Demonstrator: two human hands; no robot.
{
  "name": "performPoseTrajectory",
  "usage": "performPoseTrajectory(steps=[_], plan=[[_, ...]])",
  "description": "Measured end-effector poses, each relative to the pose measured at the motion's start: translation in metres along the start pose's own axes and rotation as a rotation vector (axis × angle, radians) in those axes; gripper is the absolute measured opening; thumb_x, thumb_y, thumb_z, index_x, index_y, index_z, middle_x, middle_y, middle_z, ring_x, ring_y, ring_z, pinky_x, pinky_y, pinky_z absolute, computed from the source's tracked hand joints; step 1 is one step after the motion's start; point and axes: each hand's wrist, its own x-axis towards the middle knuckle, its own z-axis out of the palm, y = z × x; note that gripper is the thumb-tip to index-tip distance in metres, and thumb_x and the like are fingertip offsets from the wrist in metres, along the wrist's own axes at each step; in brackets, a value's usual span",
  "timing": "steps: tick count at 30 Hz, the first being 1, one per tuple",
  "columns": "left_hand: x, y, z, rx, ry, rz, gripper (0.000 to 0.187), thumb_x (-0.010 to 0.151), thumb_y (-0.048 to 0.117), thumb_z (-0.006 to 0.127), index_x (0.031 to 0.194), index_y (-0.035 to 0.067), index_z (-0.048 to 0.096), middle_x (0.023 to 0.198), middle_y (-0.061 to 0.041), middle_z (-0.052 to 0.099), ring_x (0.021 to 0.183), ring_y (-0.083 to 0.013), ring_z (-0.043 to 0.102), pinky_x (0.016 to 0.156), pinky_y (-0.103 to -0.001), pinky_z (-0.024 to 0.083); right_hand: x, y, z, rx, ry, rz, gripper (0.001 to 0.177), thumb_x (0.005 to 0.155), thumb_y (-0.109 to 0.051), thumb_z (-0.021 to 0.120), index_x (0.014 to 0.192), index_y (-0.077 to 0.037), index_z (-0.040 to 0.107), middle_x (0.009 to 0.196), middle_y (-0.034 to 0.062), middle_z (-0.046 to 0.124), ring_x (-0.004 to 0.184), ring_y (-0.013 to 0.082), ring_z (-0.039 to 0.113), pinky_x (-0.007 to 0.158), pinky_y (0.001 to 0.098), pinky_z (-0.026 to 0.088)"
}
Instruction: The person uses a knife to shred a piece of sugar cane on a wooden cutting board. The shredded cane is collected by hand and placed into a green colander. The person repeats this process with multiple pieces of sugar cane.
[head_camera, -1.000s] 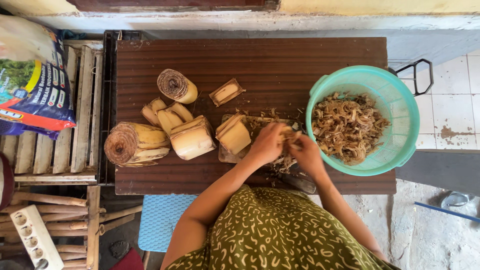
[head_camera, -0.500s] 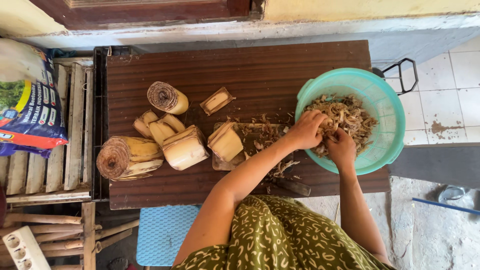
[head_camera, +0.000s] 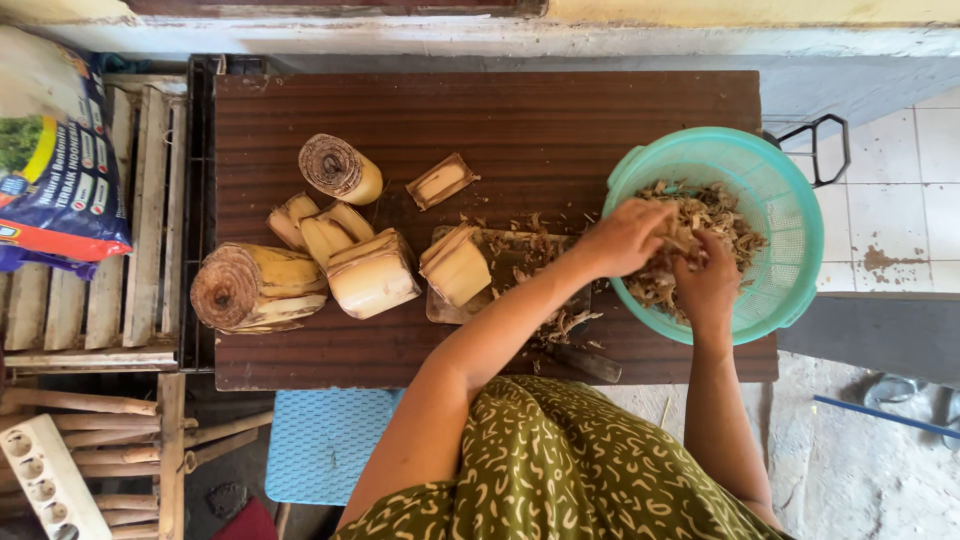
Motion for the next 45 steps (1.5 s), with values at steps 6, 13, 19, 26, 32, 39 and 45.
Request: performPoseTrajectory(steps=[6,13,19,26,32,39,45], plan=[[-0.034,0.036,-0.052,0.454,-0.430,-0.029,0.065,0.093,0.049,0.066,0.145,0.012,0.051,0.154,-0.009,0.045,0.148,-0.0254,0.033,0.124,-0.054,0.028,0.000,-0.040,0.004,-0.527,-0.400,0.210,0.102,0.069,-0.033,0.095,0.156,-0.027,0.041,0.136,0.0301,0.053,0.108,0.0503,0.061,0.087,0.0552,0.054],[-0.074,0.024,-0.027,0.531,-0.353,0.156,0.037,0.083,0.035,0.074,0.118,0.023,0.074,0.147,-0.006,0.051,0.145,-0.0307,0.034,0.117,-0.060,0.034,0.016,0.071,0.043,-0.227,-0.202,0.033,0.066,0.085,-0.014,0.075,0.148,-0.018,0.056,0.128,0.0248,0.070,0.115,0.0450,0.071,0.098,0.0514,0.058],[-0.116,0.007,-0.019,0.382,-0.159,0.137,0.036,0.090,0.013,0.069,0.121,0.029,0.077,0.145,-0.009,0.055,0.148,-0.0383,0.032,0.115,-0.067,0.032,0.009,-0.005,-0.001,-0.426,-0.320,0.124,0.073,0.082,-0.036,0.086,0.145,-0.022,0.054,0.132,0.0261,0.063,0.113,0.0465,0.067,0.093,0.0561,0.056],[-0.096,0.066,-0.072,0.408,-0.483,-0.089,0.043,0.084,0.025,0.077,0.125,0.011,0.071,0.161,-0.013,0.041,0.150,-0.0323,0.035,0.125,-0.057,0.025,-0.025,-0.043,0.038,-0.619,-0.226,0.018,0.083,0.069,-0.025,0.085,0.146,-0.025,0.054,0.135,0.0267,0.057,0.108,0.0470,0.064,0.079,0.0509,0.059],[-0.030,0.036,-0.032,0.640,-0.438,-0.093,0.113,0.056,0.031,0.091,0.154,0.009,0.038,0.160,-0.021,0.030,0.148,-0.0422,0.029,0.118,-0.056,0.020,-0.034,0.037,0.031,-0.017,-0.322,-0.079,0.065,0.080,-0.020,0.075,0.144,-0.026,0.063,0.125,0.0137,0.072,0.117,0.0360,0.072,0.099,0.0453,0.058],[-0.013,-0.002,0.031,0.306,-0.461,-0.289,0.038,0.101,0.017,0.062,0.138,0.012,0.060,0.135,-0.018,0.059,0.131,-0.0384,0.055,0.107,-0.051,0.052,-0.031,-0.004,-0.004,-0.542,-0.500,0.375,0.106,0.067,-0.034,0.091,0.160,-0.032,0.040,0.151,0.0240,0.045,0.115,0.0453,0.062,0.091,0.0502,0.055],[-0.005,-0.022,0.059,-0.076,-0.091,-0.264,0.055,0.089,0.029,0.071,0.137,0.006,0.058,0.139,-0.019,0.056,0.132,-0.0374,0.053,0.113,-0.053,0.044,-0.030,0.070,0.036,-0.018,-0.124,0.300,0.077,0.085,-0.016,0.070,0.159,-0.025,0.050,0.137,0.0231,0.070,0.122,0.0411,0.071,0.103,0.0476,0.056]])
